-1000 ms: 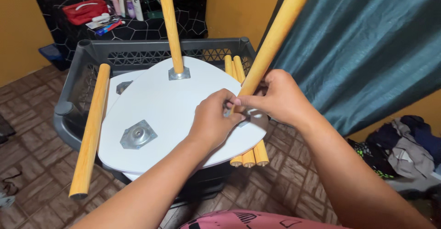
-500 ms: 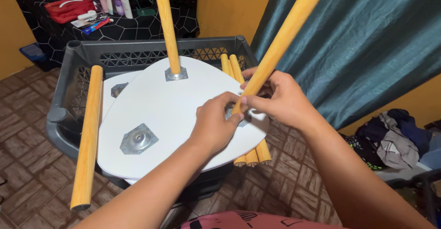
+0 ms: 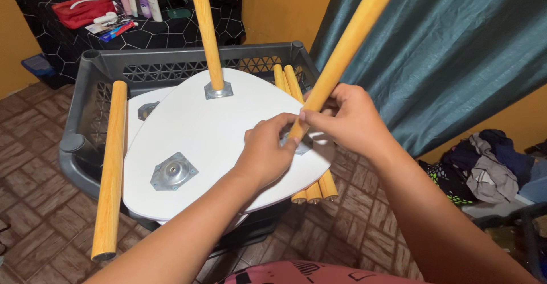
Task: The person removes wooden legs from a white triangular stool top by unscrewing each leg from its metal mounting plate by hand, then stacks the detached legs and the top inside a plastic laundry basket, working through the legs one at a time.
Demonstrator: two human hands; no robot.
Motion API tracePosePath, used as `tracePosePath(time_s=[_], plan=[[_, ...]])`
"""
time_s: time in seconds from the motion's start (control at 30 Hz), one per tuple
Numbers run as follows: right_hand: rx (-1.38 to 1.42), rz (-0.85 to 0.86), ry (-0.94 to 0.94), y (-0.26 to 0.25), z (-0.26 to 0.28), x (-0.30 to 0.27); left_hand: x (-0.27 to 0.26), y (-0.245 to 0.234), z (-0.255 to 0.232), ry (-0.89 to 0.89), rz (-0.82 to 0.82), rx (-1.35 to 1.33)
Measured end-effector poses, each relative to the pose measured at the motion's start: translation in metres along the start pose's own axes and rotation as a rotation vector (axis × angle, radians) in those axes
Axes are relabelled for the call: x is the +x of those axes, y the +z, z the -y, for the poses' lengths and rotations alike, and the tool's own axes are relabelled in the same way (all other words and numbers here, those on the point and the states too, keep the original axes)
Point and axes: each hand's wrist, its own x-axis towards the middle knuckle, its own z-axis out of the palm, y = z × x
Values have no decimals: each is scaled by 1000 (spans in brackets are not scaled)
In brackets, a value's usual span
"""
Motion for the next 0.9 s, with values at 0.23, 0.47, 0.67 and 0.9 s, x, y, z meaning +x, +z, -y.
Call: tracePosePath(time_s=[0.23,0.47,0.67,0.9], plan=[[-172,-90,-52,2,4,-7,0,5,-1,-122,-7,-93],[-54,-37,27,-1,2,-6,-1,7,3,62,-58,-36],[-64,-45,-16,0,-2,-4,0,9,5,-43,-23,-30],[38,5,-26,-3,-9,-2,-2,7,0,-15,-87,-32]])
